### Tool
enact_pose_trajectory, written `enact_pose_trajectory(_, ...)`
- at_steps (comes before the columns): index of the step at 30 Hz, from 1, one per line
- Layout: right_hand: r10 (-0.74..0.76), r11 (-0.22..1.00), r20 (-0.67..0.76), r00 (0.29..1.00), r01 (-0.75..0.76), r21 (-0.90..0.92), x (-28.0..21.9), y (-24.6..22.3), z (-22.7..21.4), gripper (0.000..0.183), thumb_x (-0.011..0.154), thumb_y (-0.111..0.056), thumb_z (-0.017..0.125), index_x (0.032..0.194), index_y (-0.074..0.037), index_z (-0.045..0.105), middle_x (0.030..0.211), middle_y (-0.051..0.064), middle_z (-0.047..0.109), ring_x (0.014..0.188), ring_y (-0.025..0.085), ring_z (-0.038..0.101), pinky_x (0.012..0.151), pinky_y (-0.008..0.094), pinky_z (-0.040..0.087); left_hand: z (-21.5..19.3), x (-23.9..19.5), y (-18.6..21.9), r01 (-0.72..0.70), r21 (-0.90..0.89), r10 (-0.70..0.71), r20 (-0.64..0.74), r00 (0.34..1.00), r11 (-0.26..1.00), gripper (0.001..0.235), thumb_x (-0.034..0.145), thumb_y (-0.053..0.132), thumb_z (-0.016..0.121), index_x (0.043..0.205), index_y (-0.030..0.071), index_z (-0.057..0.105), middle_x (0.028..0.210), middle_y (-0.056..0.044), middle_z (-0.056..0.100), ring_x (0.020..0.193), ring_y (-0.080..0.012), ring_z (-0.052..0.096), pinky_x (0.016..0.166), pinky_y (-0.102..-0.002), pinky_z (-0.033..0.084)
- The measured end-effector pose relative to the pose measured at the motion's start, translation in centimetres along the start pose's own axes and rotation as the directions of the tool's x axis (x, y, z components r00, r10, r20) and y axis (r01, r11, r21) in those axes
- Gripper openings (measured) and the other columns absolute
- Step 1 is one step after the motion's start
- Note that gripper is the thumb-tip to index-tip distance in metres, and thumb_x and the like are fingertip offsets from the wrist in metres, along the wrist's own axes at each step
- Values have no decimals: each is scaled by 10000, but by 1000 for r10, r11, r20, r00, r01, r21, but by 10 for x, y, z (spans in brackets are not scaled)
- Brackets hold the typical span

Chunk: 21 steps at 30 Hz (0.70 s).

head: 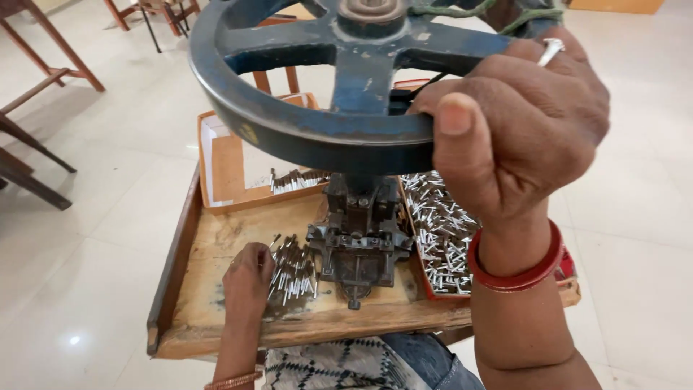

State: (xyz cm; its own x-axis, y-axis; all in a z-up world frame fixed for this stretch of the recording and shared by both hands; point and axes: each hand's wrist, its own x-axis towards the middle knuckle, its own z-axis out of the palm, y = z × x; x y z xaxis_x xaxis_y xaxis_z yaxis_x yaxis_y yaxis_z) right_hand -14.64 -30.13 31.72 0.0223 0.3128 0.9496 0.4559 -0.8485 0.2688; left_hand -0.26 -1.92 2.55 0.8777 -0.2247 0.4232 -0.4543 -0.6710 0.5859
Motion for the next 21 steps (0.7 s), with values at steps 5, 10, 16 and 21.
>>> enact_pose_trajectory(5, -10, 999, -32, 999, 8, -44, -1, -3, 3, 392, 1107, -216, 567, 844, -46, 802, 604, 48, 565, 523, 148, 348, 629, 341, 286, 32, -29, 82, -32, -332, 51, 49, 997, 943, 142, 871, 115, 740, 1010, 85, 726, 992, -146, 734, 788, -301, 748, 659, -347, 617)
enact_pose_trajectory(10, -11, 998, -42, 999, 8, -55, -1, -4, 2, 368, 1095, -213, 574, 849, -61, 802, 605, 37, 547, 543, 150, 345, 644, 339, 294, 50, -25, 117, -330, -206, 313, -111, 943, 921, 128, 849, 97, 782, 948, 35, 729, 878, -153, 703, 784, -357, 682, 670, -435, 540)
enact_pose_trajectory(16, 8, 997, -15, 1000, -9, -81, -2, -5, -2, 330, 1105, -200, 618, 848, -84, 792, 651, 28, 587, 542, 149, 364, 658, 332, 297, 44, -20, 116, -345, -190, 346, -29, 938, 919, 245, 868, 226, 811, 1011, 47, 725, 949, -144, 698, 846, -334, 670, 717, -427, 546)
enact_pose_trajectory(21, -49, 997, -62, 997, 45, -68, -3, 3, 4, 315, 1095, -199, 645, 854, -68, 799, 673, 38, 618, 567, 156, 379, 655, 329, 298, 30, -20, 107, -491, 153, 493, 27, 870, 858, 595, 691, 621, 759, 1118, 206, 757, 1171, -146, 594, 1073, -321, 537, 902, -571, 392)
